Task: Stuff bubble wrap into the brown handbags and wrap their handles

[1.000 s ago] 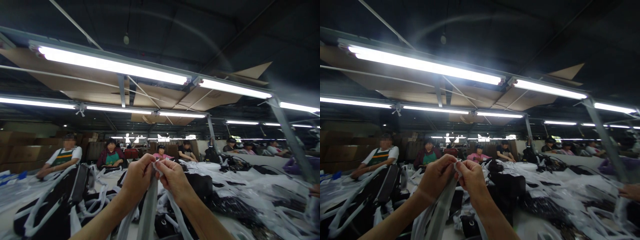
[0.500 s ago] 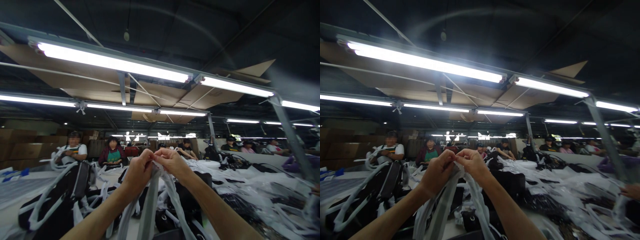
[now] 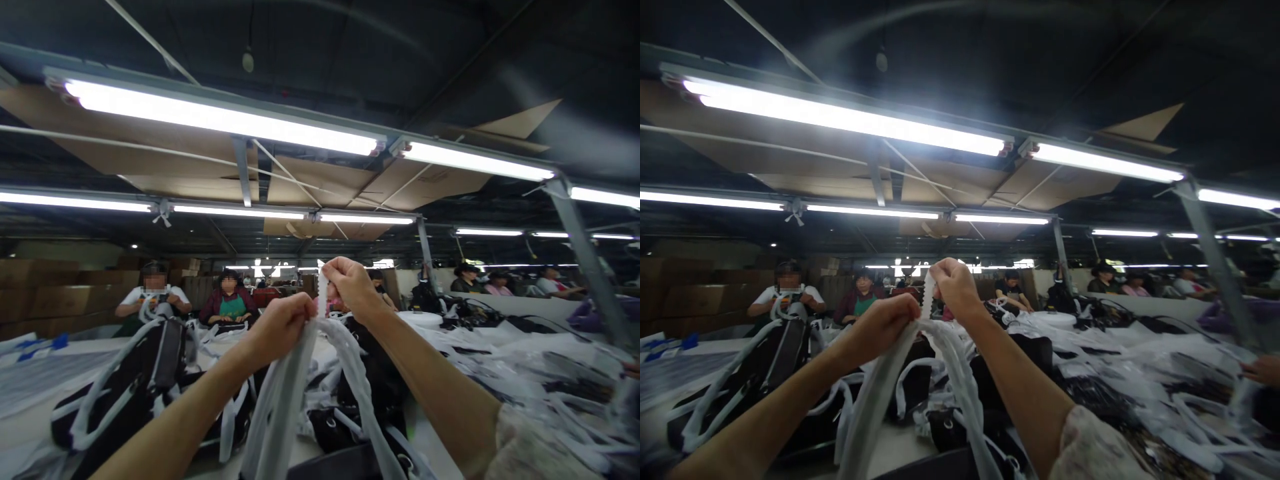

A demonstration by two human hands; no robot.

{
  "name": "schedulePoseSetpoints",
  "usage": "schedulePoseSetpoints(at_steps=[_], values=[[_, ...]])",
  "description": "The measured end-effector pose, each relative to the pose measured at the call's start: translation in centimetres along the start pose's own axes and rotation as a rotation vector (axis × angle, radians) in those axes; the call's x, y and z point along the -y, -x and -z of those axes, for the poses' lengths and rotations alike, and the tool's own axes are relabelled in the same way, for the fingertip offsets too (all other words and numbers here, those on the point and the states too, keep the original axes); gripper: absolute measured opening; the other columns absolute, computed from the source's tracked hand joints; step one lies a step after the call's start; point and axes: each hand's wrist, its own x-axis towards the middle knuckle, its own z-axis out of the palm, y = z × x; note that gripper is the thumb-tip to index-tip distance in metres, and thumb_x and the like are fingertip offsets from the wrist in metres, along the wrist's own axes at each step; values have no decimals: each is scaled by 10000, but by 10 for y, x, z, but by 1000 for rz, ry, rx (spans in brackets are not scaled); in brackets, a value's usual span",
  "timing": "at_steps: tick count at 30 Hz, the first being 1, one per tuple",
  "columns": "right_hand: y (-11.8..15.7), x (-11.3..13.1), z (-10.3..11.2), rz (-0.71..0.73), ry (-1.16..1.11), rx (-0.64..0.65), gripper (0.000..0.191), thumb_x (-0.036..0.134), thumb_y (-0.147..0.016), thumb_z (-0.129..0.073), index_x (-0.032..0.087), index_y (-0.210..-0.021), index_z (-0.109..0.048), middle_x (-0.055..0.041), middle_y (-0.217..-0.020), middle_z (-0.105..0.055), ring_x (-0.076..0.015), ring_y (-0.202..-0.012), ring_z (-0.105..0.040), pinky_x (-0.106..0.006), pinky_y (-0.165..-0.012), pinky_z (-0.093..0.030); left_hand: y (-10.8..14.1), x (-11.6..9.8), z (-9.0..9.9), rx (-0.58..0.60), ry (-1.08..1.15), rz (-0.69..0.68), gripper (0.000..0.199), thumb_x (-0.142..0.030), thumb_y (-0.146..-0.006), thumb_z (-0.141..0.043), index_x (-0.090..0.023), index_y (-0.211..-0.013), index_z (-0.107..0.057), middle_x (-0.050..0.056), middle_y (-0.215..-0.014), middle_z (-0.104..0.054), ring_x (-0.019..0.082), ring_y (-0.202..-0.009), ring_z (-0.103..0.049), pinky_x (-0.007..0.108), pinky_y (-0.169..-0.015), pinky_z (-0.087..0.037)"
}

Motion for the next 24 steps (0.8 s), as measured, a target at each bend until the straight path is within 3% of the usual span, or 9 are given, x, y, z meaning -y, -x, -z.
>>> schedulePoseSetpoints(at_steps=[3, 6, 10, 13, 15, 16, 19, 21, 24], values=[[-2, 9, -4, -46, -54, 26, 136, 265, -860, -545, 195, -748, -514, 35, -502, -586, -89, -339, -457, -186, -349, -358, 0, -5, 5, 96, 4, 43, 205, -270, -909, -424, -197, -976, -603, 21, -916, -688, 172, -792, -626, 242, -667, -448], [2, 13, -9, -35, -105, 19, 134, 184, -891, -519, 189, -757, -512, 25, -570, -620, -117, -477, -621, -206, -472, -518, 6, 2, -9, 90, -205, 95, 207, -287, -898, -528, -206, -1087, -548, 40, -960, -692, 207, -827, -641, 276, -702, -460], [12, -1, -1, -23, -129, -9, 151, 220, -898, -557, 202, -761, -497, 30, -639, -622, -157, -641, -702, -277, -618, -600, 10, 37, -28, -25, -365, 212, 171, -106, -897, -401, -182, -926, -552, 80, -849, -659, 233, -776, -628, 323, -705, -448], [28, -23, 17, 10, 79, 21, 207, 384, -858, -648, 202, -906, -561, -55, -868, -695, -253, -877, -717, -408, -771, -609, 10, 60, -26, -73, -380, 208, 182, -86, -893, -393, -178, -900, -551, 90, -884, -656, 237, -845, -624, 338, -774, -453], [45, -43, 30, -60, 272, 140, 590, 491, -780, -728, 191, -1244, -519, -151, -1189, -652, -325, -1126, -633, -487, -946, -534, 7, 66, -21, -83, -371, 175, 177, -105, -904, -405, -178, -938, -562, 91, -945, -666, 230, -903, -620, 337, -823, -454], [54, -55, 34, -129, 341, 238, 840, 518, -736, -763, 185, -1412, -391, -183, -1329, -574, -350, -1232, -559, -505, -1022, -473, 6, 67, -19, -86, -364, 155, 180, -115, -911, -409, -182, -963, -568, 89, -981, -668, 225, -936, -617, 332, -844, -453], [84, -92, 39, -259, 440, 517, 1248, 479, -648, -832, 160, -1563, -47, -194, -1464, -452, -361, -1331, -453, -482, -1097, -382, 3, 68, -19, -89, -350, 114, 186, -127, -911, -427, -187, -995, -582, 78, -1014, -672, 209, -969, -611, 316, -864, -452], [100, -116, 36, -241, 554, 584, 1080, 404, -698, -792, 150, -1545, -173, -151, -1347, -573, -318, -1199, -572, -423, -1012, -454, 5, 71, -21, -95, -350, 125, 168, -131, -902, -439, -177, -949, -594, 70, -922, -674, 206, -887, -618, 314, -817, -464], [106, -136, 28, -197, 778, 556, 414, 301, -827, -641, 176, -1219, -605, -58, -974, -718, -248, -884, -675, -335, -786, -515, 11, 75, -16, -123, -343, 174, 157, -124, -872, -452, -172, -859, -601, 39, -761, -641, 193, -756, -601, 306, -743, -469]])
